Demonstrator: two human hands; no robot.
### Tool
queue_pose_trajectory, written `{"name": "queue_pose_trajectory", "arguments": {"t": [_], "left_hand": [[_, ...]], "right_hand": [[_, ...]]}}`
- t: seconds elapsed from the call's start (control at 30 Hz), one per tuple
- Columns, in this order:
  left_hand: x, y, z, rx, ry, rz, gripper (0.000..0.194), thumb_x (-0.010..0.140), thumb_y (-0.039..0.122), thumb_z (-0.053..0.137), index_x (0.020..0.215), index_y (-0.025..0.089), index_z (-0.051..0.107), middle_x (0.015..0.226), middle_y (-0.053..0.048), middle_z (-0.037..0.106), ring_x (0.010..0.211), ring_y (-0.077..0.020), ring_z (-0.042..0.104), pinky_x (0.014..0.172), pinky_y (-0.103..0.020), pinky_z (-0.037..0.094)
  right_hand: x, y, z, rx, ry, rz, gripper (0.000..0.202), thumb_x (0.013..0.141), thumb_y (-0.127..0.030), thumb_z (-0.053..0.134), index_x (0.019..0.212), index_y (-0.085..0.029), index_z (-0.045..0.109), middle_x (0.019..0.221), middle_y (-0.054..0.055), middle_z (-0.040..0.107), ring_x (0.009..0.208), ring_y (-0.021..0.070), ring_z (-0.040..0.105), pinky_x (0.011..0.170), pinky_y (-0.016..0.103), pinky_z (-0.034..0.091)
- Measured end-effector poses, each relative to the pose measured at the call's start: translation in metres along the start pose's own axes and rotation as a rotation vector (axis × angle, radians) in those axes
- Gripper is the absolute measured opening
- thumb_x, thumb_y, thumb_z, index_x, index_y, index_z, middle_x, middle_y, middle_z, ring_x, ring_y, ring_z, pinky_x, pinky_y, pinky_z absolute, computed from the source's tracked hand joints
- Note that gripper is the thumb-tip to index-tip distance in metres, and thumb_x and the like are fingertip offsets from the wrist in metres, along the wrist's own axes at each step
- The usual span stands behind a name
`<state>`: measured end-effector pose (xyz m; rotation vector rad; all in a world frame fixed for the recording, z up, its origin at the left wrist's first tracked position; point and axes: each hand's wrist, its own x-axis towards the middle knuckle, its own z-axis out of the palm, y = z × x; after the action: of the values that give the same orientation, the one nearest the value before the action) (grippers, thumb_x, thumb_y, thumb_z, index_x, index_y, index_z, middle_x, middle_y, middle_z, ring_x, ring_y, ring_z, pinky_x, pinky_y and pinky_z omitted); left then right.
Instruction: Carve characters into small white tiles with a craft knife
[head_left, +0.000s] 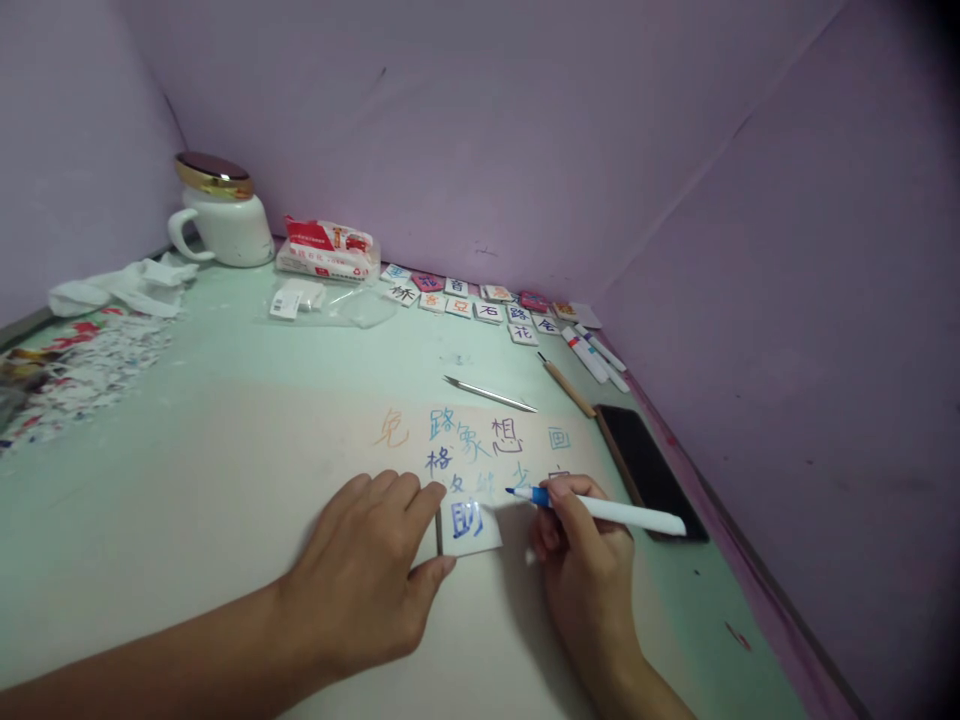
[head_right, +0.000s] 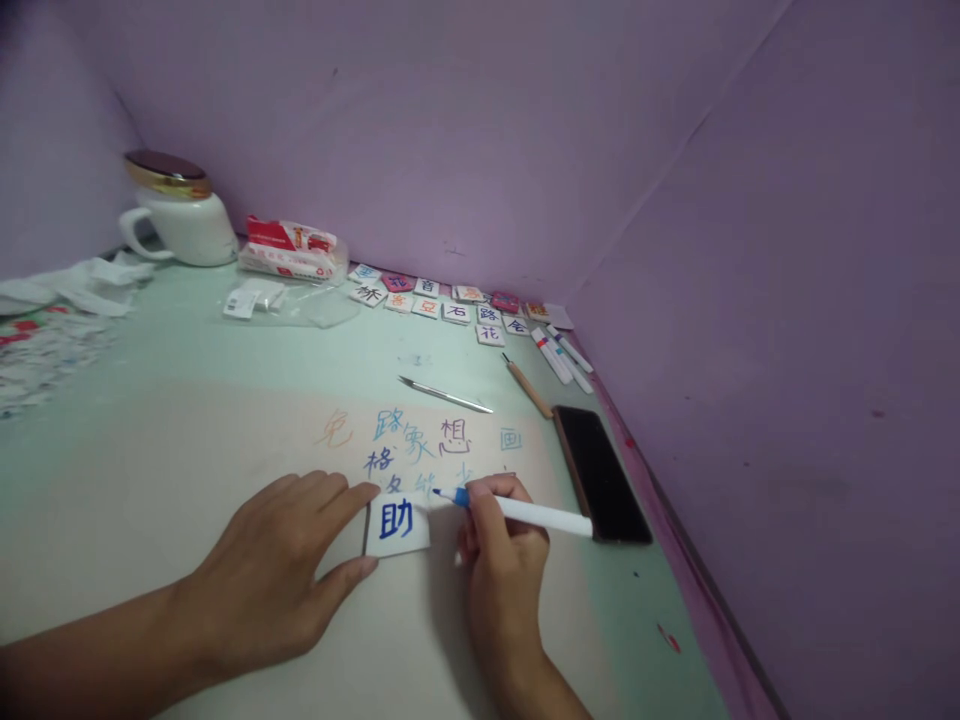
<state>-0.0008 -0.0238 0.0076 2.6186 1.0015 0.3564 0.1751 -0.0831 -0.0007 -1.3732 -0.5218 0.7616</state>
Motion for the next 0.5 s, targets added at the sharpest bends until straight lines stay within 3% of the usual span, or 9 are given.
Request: {"name": "queue_pose_trajectory", "arguments": {"t": [0.3, 0.5], "left_hand": [[0.0001, 0.0017, 0.0007, -0.034, -0.016, -0.020, 0.029, 0.080, 0.024, 0.054, 0.108, 0.017, 0.055, 0.092, -0.009, 0.058, 0.084, -0.0261, 0.052, 0.076, -0.046, 0.045], [-0.0004, -0.0006, -0.0001, -0.069, 0.023, -0.052, 0.027, 0.075, 0.024, 0.060, 0.101, 0.018, 0.056, 0.092, -0.008, 0.060, 0.084, -0.0262, 0.054, 0.076, -0.045, 0.045]], "right_hand": [[0.0052, -0.0036, 0.0060, 0.137, 0.056, 0.111, 0.029, 0.065, -0.037, 0.076, 0.062, -0.019, 0.053, 0.042, -0.009, 0.036, 0.040, 0.0062, 0.029, 0.036, 0.017, 0.026], [0.0057, 0.0015, -0.0012, 0.022, 0.069, 0.075, 0.029, 0.066, -0.044, 0.074, 0.064, -0.020, 0.058, 0.045, -0.008, 0.035, 0.040, 0.0075, 0.031, 0.035, 0.019, 0.028]]}}
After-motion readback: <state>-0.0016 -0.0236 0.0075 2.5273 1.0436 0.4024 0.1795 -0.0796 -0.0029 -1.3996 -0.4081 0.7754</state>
